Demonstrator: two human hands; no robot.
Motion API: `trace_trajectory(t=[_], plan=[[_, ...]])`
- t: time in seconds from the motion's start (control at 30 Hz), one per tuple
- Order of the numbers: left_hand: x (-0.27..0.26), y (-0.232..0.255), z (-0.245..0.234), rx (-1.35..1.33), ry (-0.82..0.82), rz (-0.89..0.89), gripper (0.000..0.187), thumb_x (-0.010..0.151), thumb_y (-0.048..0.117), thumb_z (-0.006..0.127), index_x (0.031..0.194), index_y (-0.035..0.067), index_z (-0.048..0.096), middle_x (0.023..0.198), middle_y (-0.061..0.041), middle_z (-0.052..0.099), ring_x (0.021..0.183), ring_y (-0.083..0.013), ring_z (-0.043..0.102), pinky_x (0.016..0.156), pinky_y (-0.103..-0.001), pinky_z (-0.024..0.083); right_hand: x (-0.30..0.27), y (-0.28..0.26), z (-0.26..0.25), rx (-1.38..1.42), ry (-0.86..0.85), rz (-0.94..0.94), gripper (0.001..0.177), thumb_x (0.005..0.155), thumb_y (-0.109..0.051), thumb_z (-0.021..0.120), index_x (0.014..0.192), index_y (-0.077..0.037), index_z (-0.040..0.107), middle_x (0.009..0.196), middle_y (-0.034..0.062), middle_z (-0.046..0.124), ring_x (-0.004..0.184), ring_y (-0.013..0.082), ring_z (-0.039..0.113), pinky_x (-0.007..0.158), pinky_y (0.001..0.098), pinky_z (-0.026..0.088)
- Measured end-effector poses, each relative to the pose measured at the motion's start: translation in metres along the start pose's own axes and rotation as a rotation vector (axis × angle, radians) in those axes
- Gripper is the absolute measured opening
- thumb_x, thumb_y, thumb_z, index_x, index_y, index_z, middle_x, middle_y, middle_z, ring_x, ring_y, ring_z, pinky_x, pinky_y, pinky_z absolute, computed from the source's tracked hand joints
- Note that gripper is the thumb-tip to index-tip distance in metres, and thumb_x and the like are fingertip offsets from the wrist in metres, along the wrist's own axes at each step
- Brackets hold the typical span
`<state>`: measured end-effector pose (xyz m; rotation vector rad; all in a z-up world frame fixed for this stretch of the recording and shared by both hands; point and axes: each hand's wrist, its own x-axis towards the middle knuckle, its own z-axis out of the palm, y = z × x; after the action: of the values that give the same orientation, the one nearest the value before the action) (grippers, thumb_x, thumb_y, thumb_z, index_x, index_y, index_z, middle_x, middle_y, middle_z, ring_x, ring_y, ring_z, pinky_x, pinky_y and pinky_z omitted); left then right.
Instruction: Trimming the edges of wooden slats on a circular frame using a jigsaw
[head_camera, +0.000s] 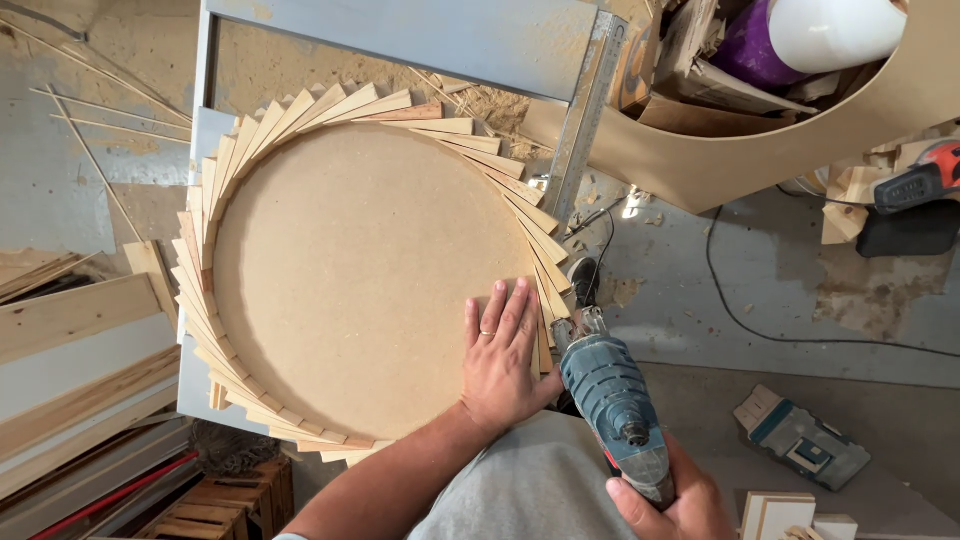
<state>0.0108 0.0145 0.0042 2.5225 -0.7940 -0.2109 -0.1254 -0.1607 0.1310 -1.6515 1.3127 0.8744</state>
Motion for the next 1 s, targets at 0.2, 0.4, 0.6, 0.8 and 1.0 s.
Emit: trace_trajectory(t=[0.2,0.4,0.6,0.8,1.0], plan=[[0.001,0.001,-0.001,0.001,0.021,0.009,0.089,0.087,0.059,0.062,0.156,0.005,0.045,0.165,-0.011,0.04,0.156,-0.0319,0.03,0.127,-0.056,0.016,0.009,0.025,0.008,0.017,0.016,-0.102,0.051,0.065,-0.035,0.085,0.114,-0.02,0.081,0.076,0.0052,0.073,0.072,0.0192,0.059,0.074,0.0319,0.052],[0.002,0.001,-0.001,-0.019,0.054,0.004,0.086,0.087,0.057,0.067,0.153,0.004,0.048,0.163,-0.01,0.042,0.155,-0.0322,0.034,0.127,-0.055,0.017,-0.003,-0.002,0.007,-0.018,0.05,0.026,0.065,0.065,-0.034,0.081,0.129,-0.028,0.078,0.102,0.0034,0.088,0.102,0.0205,0.081,0.092,0.033,0.056],[0.003,0.001,-0.002,-0.021,0.046,-0.006,0.086,0.085,0.055,0.067,0.154,0.006,0.048,0.163,-0.009,0.043,0.155,-0.031,0.033,0.126,-0.055,0.018,0.0,0.004,0.007,-0.039,0.053,0.001,0.051,0.067,-0.032,0.083,0.117,-0.022,0.082,0.079,0.0036,0.08,0.076,0.0191,0.069,0.079,0.0312,0.054],[0.003,0.001,-0.002,-0.019,0.065,-0.002,0.084,0.085,0.052,0.067,0.153,0.006,0.049,0.162,-0.009,0.044,0.154,-0.031,0.034,0.127,-0.054,0.018,0.004,0.011,0.008,-0.032,0.068,-0.049,0.054,0.065,-0.035,0.082,0.117,-0.022,0.08,0.079,0.0034,0.082,0.074,0.0204,0.072,0.077,0.0324,0.056],[0.003,0.0,-0.002,-0.022,0.056,0.005,0.085,0.086,0.055,0.067,0.153,0.005,0.049,0.163,-0.01,0.043,0.154,-0.0313,0.033,0.127,-0.054,0.016,0.0,0.0,0.006,-0.049,0.053,-0.004,0.047,0.068,-0.034,0.083,0.114,-0.021,0.081,0.078,0.0035,0.081,0.074,0.0214,0.073,0.078,0.0332,0.056]])
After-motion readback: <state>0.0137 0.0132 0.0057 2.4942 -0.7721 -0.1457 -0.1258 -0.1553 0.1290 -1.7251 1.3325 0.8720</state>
